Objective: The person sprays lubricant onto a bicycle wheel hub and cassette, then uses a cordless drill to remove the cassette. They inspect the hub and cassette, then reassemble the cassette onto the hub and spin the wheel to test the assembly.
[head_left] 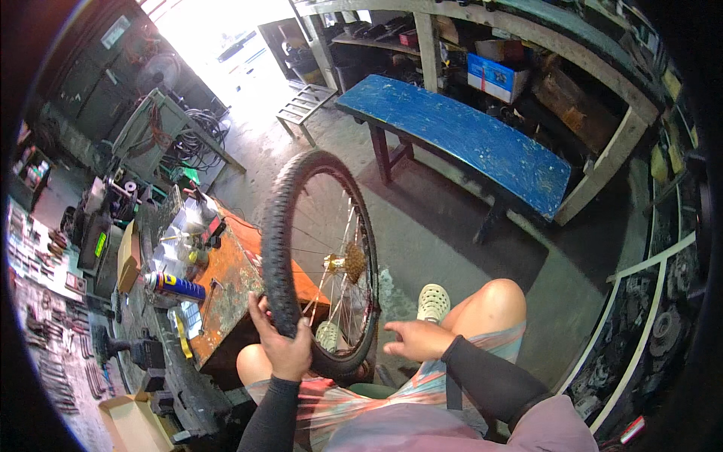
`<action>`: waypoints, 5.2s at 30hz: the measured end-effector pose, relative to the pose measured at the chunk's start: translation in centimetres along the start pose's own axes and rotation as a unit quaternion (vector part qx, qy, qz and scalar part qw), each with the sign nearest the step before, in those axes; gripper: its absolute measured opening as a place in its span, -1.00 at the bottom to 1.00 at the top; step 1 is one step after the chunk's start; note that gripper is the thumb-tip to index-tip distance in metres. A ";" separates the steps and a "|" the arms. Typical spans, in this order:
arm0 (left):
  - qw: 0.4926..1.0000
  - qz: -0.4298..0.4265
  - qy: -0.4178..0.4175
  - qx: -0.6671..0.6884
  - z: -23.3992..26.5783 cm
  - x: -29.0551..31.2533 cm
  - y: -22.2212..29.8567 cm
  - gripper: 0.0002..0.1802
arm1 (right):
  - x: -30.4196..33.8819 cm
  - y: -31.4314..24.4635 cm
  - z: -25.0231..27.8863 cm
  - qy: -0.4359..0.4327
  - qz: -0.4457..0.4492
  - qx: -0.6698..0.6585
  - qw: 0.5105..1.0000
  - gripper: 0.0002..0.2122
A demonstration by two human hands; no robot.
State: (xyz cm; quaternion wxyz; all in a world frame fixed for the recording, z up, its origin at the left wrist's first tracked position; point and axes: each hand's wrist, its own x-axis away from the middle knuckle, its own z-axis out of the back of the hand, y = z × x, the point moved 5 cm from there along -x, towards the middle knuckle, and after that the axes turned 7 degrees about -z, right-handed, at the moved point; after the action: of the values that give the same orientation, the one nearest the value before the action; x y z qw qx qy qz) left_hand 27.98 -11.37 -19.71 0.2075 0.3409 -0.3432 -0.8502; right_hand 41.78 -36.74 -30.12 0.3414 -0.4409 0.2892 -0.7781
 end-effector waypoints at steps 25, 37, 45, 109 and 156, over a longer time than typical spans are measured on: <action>0.998 -0.070 -0.011 0.001 3.6 6.0 -4.4 0.16 | -22.5 5.6 3.0 0.239 -0.075 -0.331 0.910 -0.53; 0.982 -0.132 0.065 0.119 1.7 6.4 1.5 -0.09 | -11.0 8.0 4.9 0.201 0.018 -0.527 0.826 -0.71; 0.977 -0.165 -0.004 0.133 0.2 6.6 1.8 -0.14 | -17.6 9.8 5.0 0.270 -0.247 -0.418 0.831 -0.54; 0.937 -0.254 -0.182 0.157 -3.5 8.3 4.7 -0.31 | -13.3 11.4 6.0 0.102 -0.305 -0.317 0.892 -0.74; 0.935 -0.253 -0.192 0.157 -3.6 8.0 5.0 -0.26 | -13.5 11.2 5.2 0.102 -0.295 -0.306 0.899 -0.74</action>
State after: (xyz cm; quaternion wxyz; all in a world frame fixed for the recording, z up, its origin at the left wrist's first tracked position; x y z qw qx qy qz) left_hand 25.72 -21.01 -21.51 -0.1401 0.2753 -0.4083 -0.8590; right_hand 54.59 -33.61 -42.83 -0.0867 -0.5072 0.4026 -0.7570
